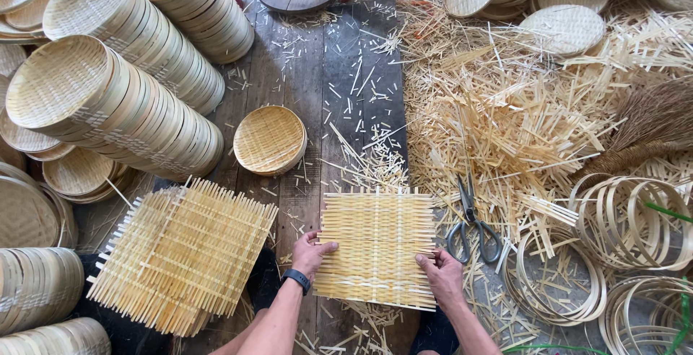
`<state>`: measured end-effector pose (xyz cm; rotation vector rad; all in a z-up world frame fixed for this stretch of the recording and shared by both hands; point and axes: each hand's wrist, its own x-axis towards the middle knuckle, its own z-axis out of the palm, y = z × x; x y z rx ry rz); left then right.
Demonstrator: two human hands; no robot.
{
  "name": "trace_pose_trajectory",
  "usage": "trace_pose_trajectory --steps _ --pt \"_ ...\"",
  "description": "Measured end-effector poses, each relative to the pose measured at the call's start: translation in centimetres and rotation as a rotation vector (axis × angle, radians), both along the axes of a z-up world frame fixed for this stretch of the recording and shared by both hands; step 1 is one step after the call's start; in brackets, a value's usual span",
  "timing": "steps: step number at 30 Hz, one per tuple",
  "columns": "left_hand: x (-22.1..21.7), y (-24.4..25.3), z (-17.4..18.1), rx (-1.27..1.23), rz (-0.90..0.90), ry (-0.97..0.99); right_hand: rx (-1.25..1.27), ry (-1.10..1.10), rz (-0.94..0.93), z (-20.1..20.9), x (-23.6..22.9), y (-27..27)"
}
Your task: The person assembles bamboo steamers by placing woven bamboo bases into wooden molds, trimming the edges with shears, and attaching circular bamboo rims to secure the structure.
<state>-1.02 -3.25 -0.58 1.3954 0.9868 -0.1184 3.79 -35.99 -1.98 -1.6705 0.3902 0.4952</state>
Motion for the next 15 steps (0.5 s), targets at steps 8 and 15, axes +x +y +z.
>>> trace_pose_trajectory --steps 8,15 --pt "-0.5 -4.5 4.1 0.959 -0.182 -0.015 0.014 -0.016 -0.014 -0.6 -0.2 0.1" --pt "-8.3 -18.1 0.1 0.149 0.190 0.241 0.032 -0.019 -0.026 -1.3 -0.3 0.1"
